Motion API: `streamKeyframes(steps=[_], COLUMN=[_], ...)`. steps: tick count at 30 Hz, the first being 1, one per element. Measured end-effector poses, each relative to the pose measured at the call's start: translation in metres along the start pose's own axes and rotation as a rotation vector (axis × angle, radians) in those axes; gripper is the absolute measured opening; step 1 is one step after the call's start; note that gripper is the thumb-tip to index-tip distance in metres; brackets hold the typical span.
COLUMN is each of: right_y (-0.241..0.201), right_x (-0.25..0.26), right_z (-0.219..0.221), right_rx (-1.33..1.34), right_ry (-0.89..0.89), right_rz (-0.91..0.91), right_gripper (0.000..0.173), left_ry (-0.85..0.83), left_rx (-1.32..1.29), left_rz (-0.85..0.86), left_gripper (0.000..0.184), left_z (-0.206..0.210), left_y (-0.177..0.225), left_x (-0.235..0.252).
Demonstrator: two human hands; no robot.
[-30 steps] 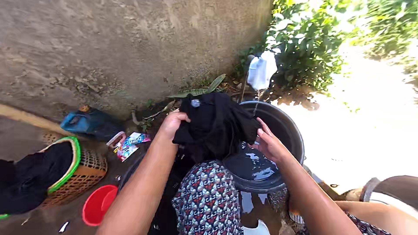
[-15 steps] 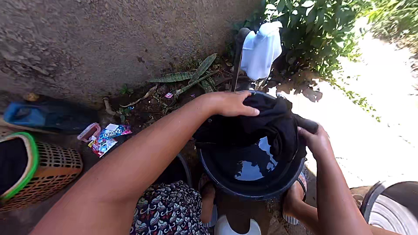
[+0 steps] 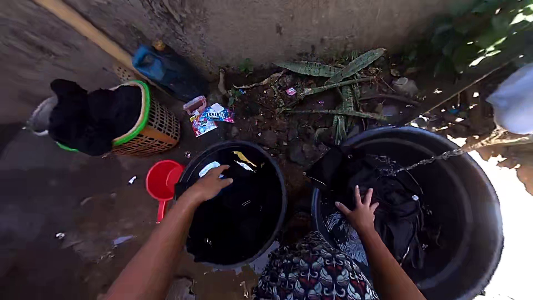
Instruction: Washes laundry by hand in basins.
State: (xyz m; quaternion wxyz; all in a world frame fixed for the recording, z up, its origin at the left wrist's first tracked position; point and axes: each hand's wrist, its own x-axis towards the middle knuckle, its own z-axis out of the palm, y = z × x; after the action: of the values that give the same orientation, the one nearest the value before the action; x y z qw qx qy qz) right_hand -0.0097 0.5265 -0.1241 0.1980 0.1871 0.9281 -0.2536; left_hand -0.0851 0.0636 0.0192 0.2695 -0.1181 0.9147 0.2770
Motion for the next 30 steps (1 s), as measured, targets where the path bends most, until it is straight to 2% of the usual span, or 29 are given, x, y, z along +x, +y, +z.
streamKeyframes(steps=[2, 5, 7, 9, 12, 14, 15, 18, 21, 23, 25, 27, 30], right_y=[0.008, 0.058, 0.094, 0.111, 0.089, 0.069, 0.066, 0.066, 0.048, 0.028, 0.013, -0.007, -0.014], right_x=[-0.001, 0.001, 0.000, -0.006, -0.029, -0.038, -0.038, -0.046, -0.067, -0.088, -0.107, -0.123, -0.114], right_z=[0.022, 0.024, 0.018, 0.018, 0.019, 0.010, 0.003, -0.034, -0.113, -0.170, -0.216, -0.247, -0.253], right_rx=[-0.182, -0.363, -0.351, -0.337, -0.397, -0.457, -0.430, -0.198, -0.275, -0.378, -0.336, -0.235, -0.162], right_ry=[-0.135, -0.281, -0.267, -0.272, -0.384, -0.569, -0.639, -0.700, -0.542, -0.346, -0.128, 0.083, 0.320], right_rz=[-0.100, -0.120, 0.018, 0.216, 0.405, 0.305, 0.236, 0.161, 0.132, 0.107, 0.070, 0.025, -0.162], right_gripper=[0.099, 0.091, 0.086, 0.079, 0.065, 0.058, 0.060, 0.064, 0.059, 0.062, 0.065, 0.059, 0.066], left_ry=[0.005, -0.071, -0.115, -0.135, -0.115, -0.079, -0.051, -0.005, 0.004, 0.012, 0.020, 0.045, 0.126], left_rx=[-0.047, -0.029, -0.002, -0.003, -0.027, -0.054, -0.075, -0.142, -0.199, -0.248, -0.285, -0.320, -0.348], left_rz=[-0.087, -0.197, -0.256, -0.296, -0.295, -0.287, -0.289, -0.323, -0.286, -0.246, -0.230, -0.231, -0.232], left_gripper=[0.065, 0.071, 0.074, 0.075, 0.072, 0.073, 0.075, 0.078, 0.070, 0.065, 0.063, 0.064, 0.069], left_z=[0.026, 0.063, 0.084, 0.100, 0.123, 0.137, 0.141, 0.140, 0.132, 0.129, 0.130, 0.135, 0.147], left_y=[-0.042, -0.069, -0.081, -0.089, -0.090, -0.079, -0.071, -0.060, -0.063, -0.070, -0.073, -0.073, -0.071], left_x=[-0.002, -0.018, -0.028, -0.033, -0.027, -0.018, -0.014, -0.006, -0.009, -0.015, -0.020, -0.023, -0.024])
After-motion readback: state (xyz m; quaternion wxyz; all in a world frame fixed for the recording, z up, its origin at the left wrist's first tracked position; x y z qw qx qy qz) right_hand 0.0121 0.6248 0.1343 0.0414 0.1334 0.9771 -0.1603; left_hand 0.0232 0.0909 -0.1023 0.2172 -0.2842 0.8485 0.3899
